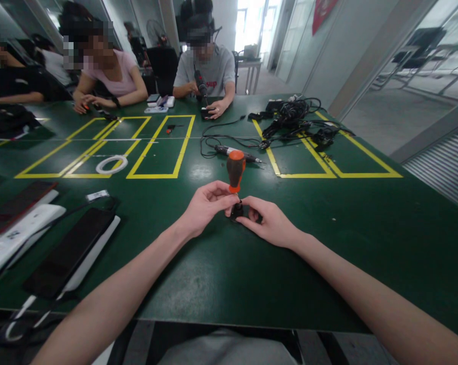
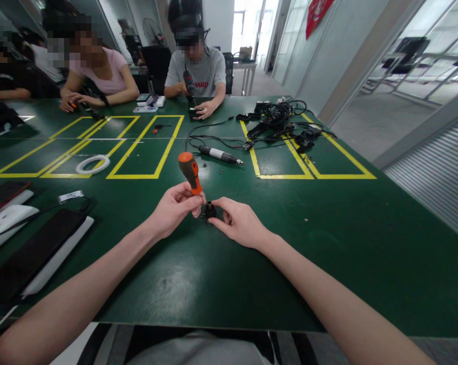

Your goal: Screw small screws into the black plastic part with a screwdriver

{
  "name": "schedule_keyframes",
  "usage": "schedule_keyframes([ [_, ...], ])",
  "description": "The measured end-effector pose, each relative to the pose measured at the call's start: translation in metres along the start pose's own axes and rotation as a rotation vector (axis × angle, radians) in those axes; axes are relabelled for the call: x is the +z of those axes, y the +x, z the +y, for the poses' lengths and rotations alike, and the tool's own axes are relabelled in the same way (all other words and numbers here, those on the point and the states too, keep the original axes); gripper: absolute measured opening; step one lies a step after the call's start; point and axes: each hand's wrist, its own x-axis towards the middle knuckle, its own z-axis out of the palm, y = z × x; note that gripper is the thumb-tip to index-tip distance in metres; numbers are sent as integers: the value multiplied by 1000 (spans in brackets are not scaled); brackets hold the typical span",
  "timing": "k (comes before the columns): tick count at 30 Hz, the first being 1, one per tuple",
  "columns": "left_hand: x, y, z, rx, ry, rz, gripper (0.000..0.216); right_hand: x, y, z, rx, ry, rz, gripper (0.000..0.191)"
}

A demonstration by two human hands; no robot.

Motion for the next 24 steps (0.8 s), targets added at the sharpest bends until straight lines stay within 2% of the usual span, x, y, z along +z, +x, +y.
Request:
schedule_keyframes([
  [9,1,-2,5,-73,-65,-75,38,1,0,2,-22,5,11,21],
  [18,-1,0,0,-19,-1,-32,39,2,0,3,-11,16,3,20],
  [24,1,-2,4,-45,-64,-56,35,1,0,3,-23,14,5,21],
])
